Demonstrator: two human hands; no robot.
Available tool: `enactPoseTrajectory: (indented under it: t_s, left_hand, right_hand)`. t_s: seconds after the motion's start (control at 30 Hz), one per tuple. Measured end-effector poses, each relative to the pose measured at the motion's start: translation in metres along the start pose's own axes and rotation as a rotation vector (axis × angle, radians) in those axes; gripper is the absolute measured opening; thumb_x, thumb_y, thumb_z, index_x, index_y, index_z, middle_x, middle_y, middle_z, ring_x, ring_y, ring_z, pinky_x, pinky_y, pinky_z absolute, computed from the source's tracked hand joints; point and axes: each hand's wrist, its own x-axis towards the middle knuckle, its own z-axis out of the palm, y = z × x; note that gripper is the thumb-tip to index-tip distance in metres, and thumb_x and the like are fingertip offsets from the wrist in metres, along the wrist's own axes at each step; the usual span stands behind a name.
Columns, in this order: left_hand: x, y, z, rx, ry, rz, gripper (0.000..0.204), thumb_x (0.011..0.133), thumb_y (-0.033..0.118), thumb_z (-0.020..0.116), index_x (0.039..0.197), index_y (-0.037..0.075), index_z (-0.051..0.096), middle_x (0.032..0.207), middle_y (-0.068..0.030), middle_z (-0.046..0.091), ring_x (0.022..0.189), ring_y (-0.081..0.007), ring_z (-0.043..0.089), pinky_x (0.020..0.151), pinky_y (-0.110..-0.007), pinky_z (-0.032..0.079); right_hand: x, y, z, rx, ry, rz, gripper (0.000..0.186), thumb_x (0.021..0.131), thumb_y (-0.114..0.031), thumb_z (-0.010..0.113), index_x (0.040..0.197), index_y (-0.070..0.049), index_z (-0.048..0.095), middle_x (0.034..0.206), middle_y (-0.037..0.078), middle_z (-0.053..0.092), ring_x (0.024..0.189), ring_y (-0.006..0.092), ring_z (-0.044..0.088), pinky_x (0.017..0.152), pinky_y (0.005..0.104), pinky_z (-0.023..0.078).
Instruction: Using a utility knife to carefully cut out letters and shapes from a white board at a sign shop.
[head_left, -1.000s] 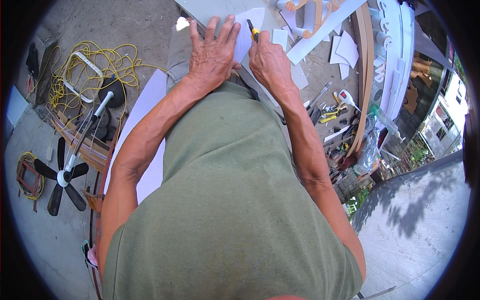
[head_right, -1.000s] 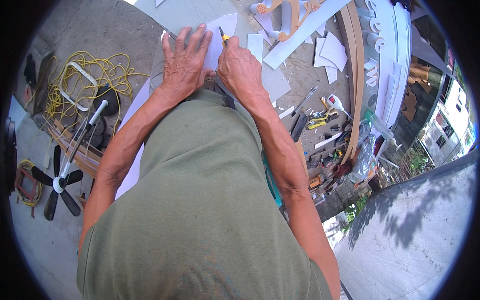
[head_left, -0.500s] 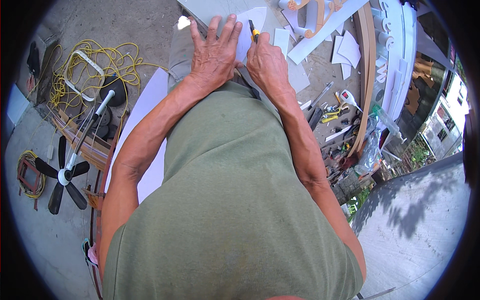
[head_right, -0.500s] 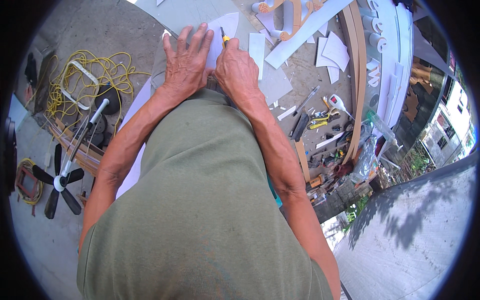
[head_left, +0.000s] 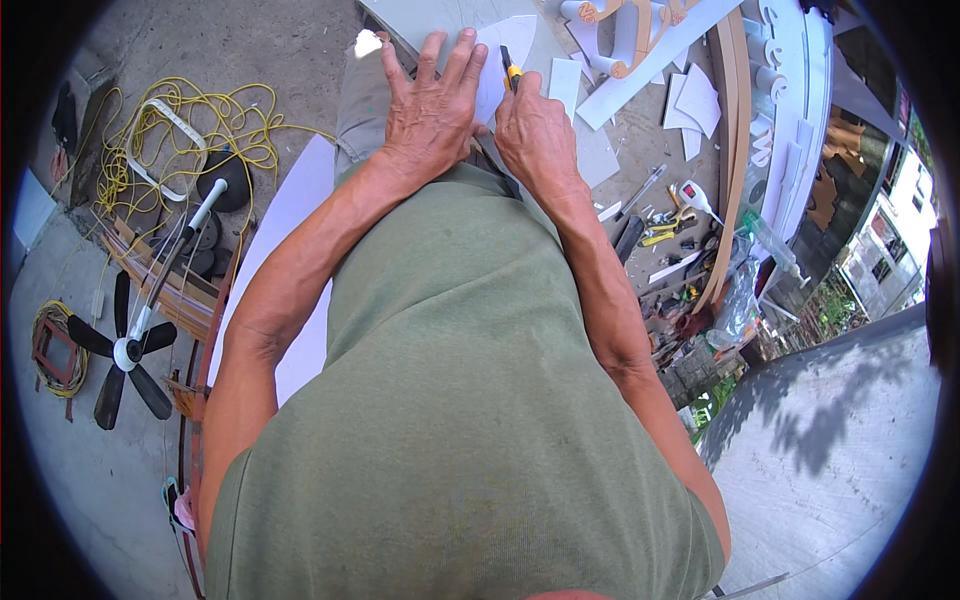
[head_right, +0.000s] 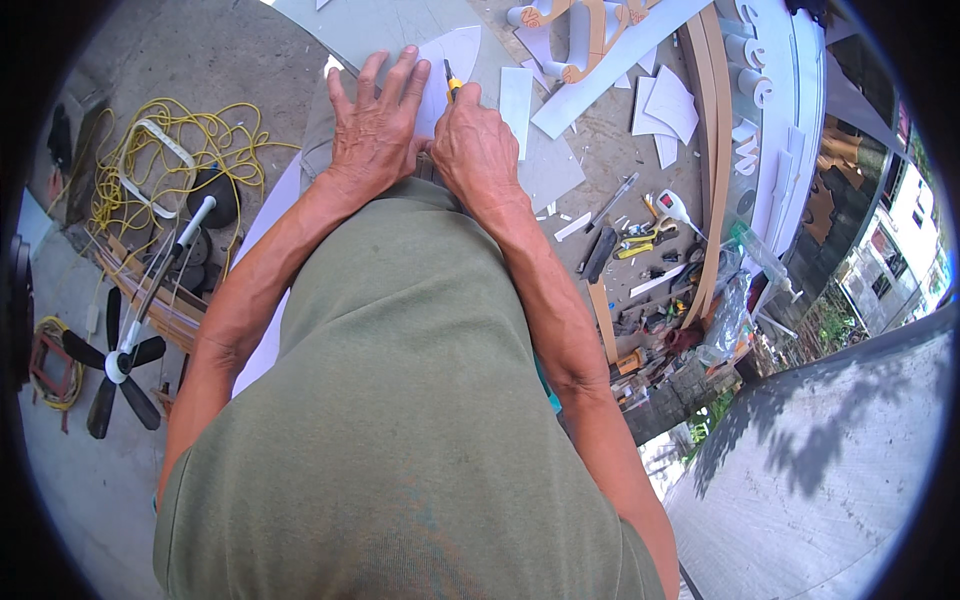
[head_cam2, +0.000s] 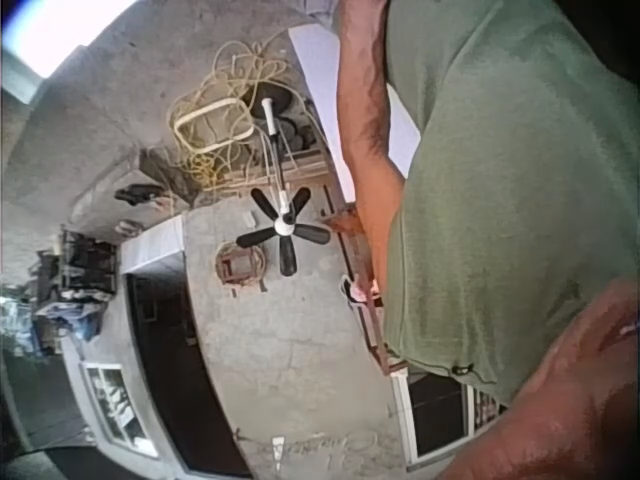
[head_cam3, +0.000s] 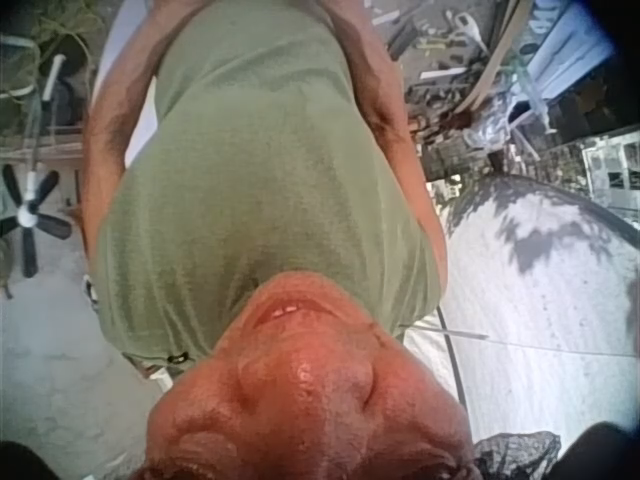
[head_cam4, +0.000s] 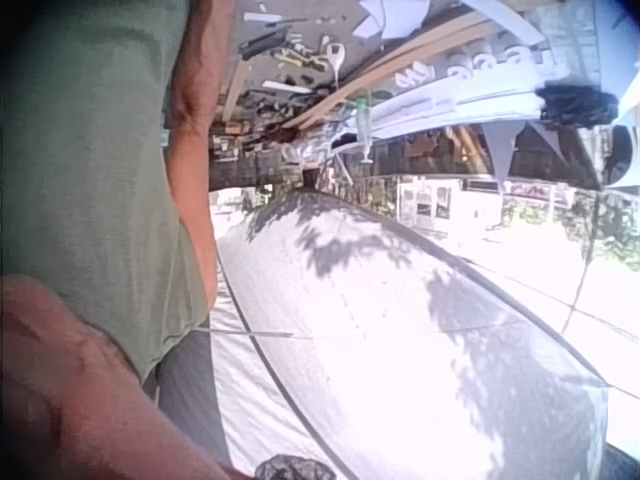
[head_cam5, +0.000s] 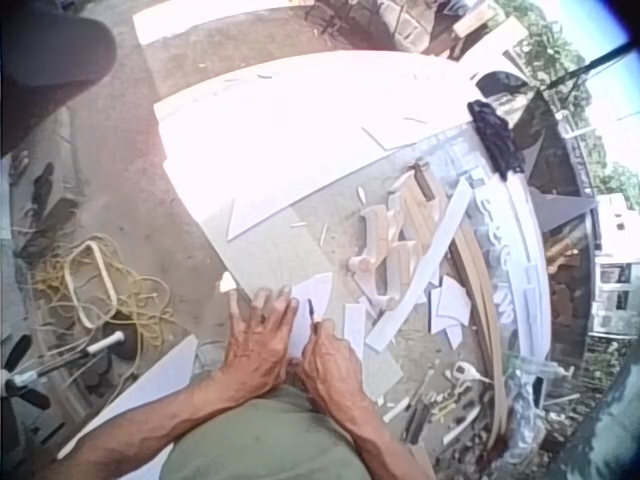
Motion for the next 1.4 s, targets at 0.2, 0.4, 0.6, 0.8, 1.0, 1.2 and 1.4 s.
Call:
enactPoseTrajectory:
  t_s: [0.2,0.4,0.6,0.8,1.0,1.2,1.4]
  left_hand:
    - [-0.001,-0.002,0.004,-0.013,0.009,0.01,0.097,0.069,0.043,0.088,0.149,0.007,0.048,0.155,-0.0101,0.038,0.145,-0.0338,0.027,0.11,-0.082,0.014]
    - [-0.001,0.0,0.001,0.01,0.004,-0.003,0.097,0.072,0.04,0.087,0.152,0.006,0.045,0.158,-0.0077,0.033,0.144,-0.0326,0.027,0.107,-0.076,0.023]
    - [-0.002,0.001,0.002,0.012,-0.007,-0.011,0.097,0.071,0.04,0.087,0.152,0.007,0.044,0.158,-0.0081,0.033,0.145,-0.0329,0.026,0.107,-0.077,0.023]
    - [-0.001,0.001,0.001,0.017,-0.006,-0.011,0.097,0.071,0.041,0.087,0.151,0.007,0.045,0.158,-0.0081,0.033,0.145,-0.0329,0.026,0.106,-0.077,0.024]
    - [-0.002,0.002,0.001,0.019,-0.002,-0.014,0.096,0.071,0.041,0.087,0.151,0.006,0.046,0.158,-0.008,0.033,0.144,-0.033,0.027,0.106,-0.077,0.025]
    - [-0.001,0.002,0.001,0.015,-0.004,-0.012,0.097,0.071,0.041,0.088,0.151,0.006,0.046,0.158,-0.0078,0.033,0.144,-0.0332,0.027,0.106,-0.077,0.025]
    - [-0.002,0.002,0.001,0.007,-0.004,-0.011,0.096,0.071,0.04,0.087,0.151,0.007,0.046,0.157,-0.008,0.034,0.145,-0.0331,0.026,0.105,-0.078,0.025]
  right_hand:
    - [-0.002,-0.003,-0.005,-0.005,-0.029,0.012,0.026,0.102,-0.022,0.051,0.099,0.004,0.047,0.073,0.035,0.065,0.074,0.0552,0.066,0.068,0.0601,0.052]
    - [-0.003,0.002,-0.005,-0.047,-0.037,-0.023,0.023,0.101,-0.021,0.051,0.099,0.002,0.046,0.074,0.034,0.066,0.075,0.0546,0.066,0.068,0.0605,0.052]
    - [-0.006,0.005,-0.009,-0.057,-0.046,-0.047,0.022,0.102,-0.021,0.05,0.1,0.001,0.047,0.074,0.033,0.066,0.075,0.0535,0.066,0.068,0.0604,0.051]
    - [-0.007,0.006,-0.011,-0.068,-0.057,-0.064,0.022,0.102,-0.021,0.05,0.1,0.001,0.047,0.074,0.033,0.066,0.074,0.0528,0.066,0.068,0.0599,0.051]
    - [-0.009,0.009,-0.011,-0.079,-0.066,-0.066,0.022,0.103,-0.021,0.049,0.101,0.001,0.047,0.072,0.031,0.065,0.072,0.0516,0.066,0.066,0.0593,0.051]
    - [-0.013,0.007,-0.013,-0.089,-0.077,-0.069,0.022,0.103,-0.021,0.049,0.1,0.001,0.046,0.073,0.032,0.065,0.072,0.0521,0.066,0.066,0.0604,0.05]
    - [-0.014,0.012,-0.009,-0.102,-0.086,-0.054,0.021,0.103,-0.021,0.048,0.101,0.0,0.045,0.075,0.033,0.065,0.074,0.0533,0.065,0.067,0.0623,0.048]
